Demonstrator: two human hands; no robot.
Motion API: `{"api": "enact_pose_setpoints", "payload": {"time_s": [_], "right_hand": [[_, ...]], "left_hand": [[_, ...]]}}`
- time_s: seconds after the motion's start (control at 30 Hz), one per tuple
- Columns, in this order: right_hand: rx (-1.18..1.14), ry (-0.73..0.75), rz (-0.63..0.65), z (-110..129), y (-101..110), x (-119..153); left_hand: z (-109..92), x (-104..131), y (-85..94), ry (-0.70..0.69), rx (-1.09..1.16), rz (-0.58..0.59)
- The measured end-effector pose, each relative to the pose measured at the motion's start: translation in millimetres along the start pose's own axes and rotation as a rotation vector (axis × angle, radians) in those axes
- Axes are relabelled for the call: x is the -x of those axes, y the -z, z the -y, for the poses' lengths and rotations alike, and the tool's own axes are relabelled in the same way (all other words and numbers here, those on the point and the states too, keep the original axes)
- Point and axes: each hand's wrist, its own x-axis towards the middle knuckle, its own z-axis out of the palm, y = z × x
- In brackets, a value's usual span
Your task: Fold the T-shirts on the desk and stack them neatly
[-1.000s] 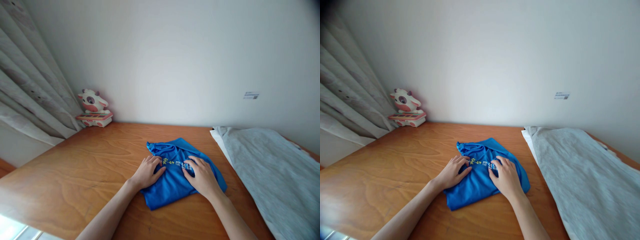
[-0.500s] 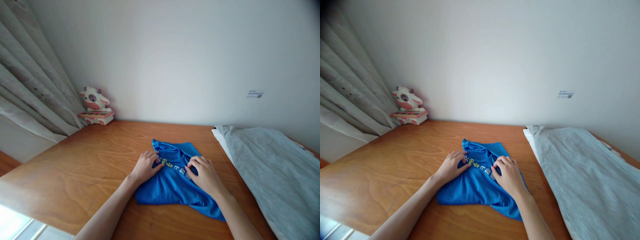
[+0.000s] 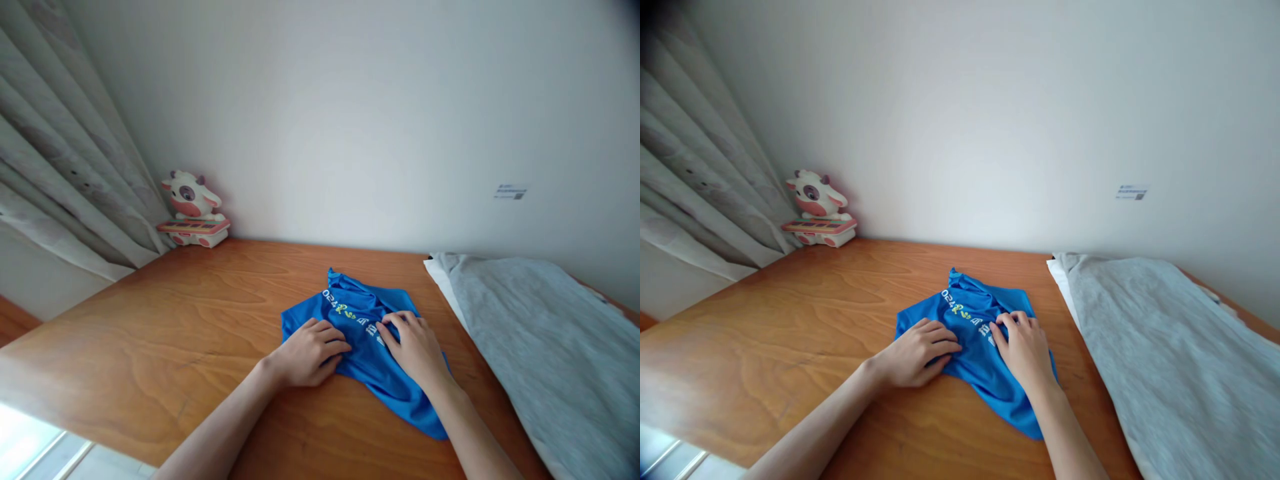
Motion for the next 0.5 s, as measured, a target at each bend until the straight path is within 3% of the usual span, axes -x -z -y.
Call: {"api": "enact_pose_setpoints", "payload": {"time_s": [0.23,0.37,0.5], "right_hand": [[-0.167,0.113,-0.066,6.9,6.3,-4.5],[-0.317,0.188,0.045,13.2,1.3,-1.5],[-0.241,0.136,0.126,15.3,-2.5,4.4]], "left_hand": [[25.9,6.7,-0.3,0.360,-0.045,-0.205],[17.2,3.0,-3.0,0.299,0.052,-0.271],[6.6,1.7,-6.8,0.215,0.053,-0.110]]}}
